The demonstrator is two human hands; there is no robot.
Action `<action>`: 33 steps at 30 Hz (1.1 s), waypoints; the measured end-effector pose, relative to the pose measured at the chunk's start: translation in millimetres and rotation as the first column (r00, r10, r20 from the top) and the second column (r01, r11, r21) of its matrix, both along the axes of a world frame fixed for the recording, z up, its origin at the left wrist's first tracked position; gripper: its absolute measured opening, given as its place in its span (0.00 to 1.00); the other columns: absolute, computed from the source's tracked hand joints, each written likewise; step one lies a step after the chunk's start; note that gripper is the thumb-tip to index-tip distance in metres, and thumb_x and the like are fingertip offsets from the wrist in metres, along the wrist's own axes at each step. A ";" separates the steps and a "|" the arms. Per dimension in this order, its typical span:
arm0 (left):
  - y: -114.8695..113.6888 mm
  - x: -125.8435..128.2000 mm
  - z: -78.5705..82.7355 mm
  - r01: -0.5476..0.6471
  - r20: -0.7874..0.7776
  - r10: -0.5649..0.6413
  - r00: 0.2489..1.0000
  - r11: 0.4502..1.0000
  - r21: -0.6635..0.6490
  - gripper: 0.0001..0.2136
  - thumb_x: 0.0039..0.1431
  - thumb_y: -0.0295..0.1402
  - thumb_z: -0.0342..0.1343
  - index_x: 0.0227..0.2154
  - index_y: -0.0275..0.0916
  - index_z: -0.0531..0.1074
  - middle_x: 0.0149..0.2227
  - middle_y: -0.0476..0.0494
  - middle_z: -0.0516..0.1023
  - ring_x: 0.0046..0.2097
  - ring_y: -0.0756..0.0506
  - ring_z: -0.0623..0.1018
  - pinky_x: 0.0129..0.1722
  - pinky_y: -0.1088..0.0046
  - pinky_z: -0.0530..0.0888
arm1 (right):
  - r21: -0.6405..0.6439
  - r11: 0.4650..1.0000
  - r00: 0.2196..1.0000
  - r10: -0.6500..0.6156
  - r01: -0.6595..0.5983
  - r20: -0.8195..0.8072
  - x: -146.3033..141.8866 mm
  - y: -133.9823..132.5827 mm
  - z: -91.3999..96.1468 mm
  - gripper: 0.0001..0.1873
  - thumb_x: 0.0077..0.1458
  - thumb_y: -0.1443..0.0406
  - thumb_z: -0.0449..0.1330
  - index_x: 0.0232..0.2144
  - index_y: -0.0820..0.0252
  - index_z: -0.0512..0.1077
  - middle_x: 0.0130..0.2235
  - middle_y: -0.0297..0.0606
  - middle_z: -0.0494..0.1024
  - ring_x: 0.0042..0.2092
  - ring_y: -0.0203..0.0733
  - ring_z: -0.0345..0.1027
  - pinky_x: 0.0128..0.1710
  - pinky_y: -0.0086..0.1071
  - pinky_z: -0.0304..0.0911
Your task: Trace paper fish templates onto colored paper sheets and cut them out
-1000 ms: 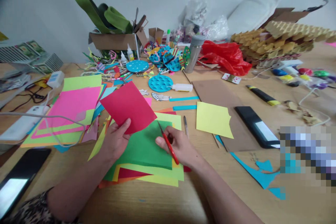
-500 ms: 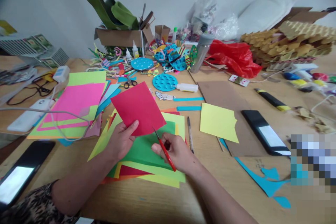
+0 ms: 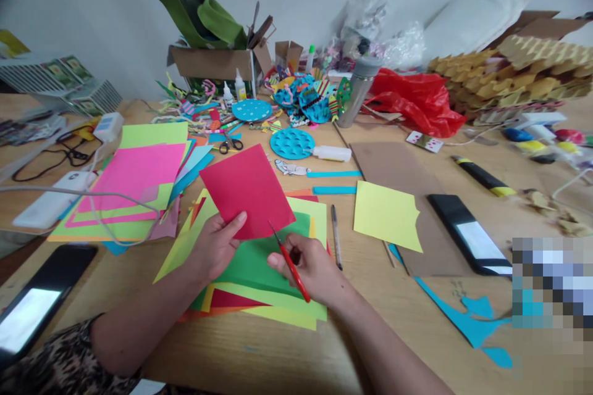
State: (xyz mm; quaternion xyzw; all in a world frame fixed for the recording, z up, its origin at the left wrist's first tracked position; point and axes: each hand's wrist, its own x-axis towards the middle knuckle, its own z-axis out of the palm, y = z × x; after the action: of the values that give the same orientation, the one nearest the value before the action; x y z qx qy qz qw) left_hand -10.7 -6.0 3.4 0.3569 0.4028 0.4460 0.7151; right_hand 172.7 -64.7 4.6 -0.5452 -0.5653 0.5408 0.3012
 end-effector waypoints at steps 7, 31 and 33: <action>0.3 -0.6 -1.8 -0.002 -0.010 0.002 1.000 1.000 -0.001 0.23 0.48 0.43 0.65 0.45 0.36 0.75 0.37 0.39 0.82 0.41 0.37 0.80 0.39 0.61 0.76 | 0.000 1.000 1.000 0.011 -0.011 -0.015 -1.3 1.2 -0.1 0.23 0.48 0.47 0.63 0.24 0.56 0.60 0.19 0.28 0.64 0.21 0.34 0.61 0.19 0.28 0.56; -0.7 -0.7 -3.7 0.001 -0.108 0.008 0.994 0.997 0.079 0.19 0.51 0.44 0.63 0.42 0.38 0.77 0.35 0.42 0.82 0.42 0.37 0.79 0.43 0.61 0.74 | 0.012 0.994 0.994 -0.109 0.109 -0.011 -4.7 2.4 -11.3 0.27 0.43 0.44 0.65 0.20 0.56 0.59 0.15 0.27 0.62 0.16 0.32 0.59 0.14 0.26 0.49; -1.9 -0.4 -4.0 0.018 -0.120 -0.004 0.993 0.992 0.122 0.18 0.53 0.43 0.62 0.43 0.38 0.77 0.39 0.42 0.81 0.44 0.38 0.79 0.47 0.61 0.73 | 0.009 0.995 0.995 -0.103 0.103 -0.009 -4.7 3.1 -10.9 0.26 0.44 0.44 0.64 0.20 0.56 0.59 0.15 0.27 0.63 0.16 0.33 0.60 0.14 0.27 0.50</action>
State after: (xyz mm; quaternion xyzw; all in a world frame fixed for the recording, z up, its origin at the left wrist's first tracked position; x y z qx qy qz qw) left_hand -11.1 -7.9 -0.6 0.4285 0.4147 0.4438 0.6689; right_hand 168.0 -61.6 -6.3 -0.5697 -0.5377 0.5244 0.3337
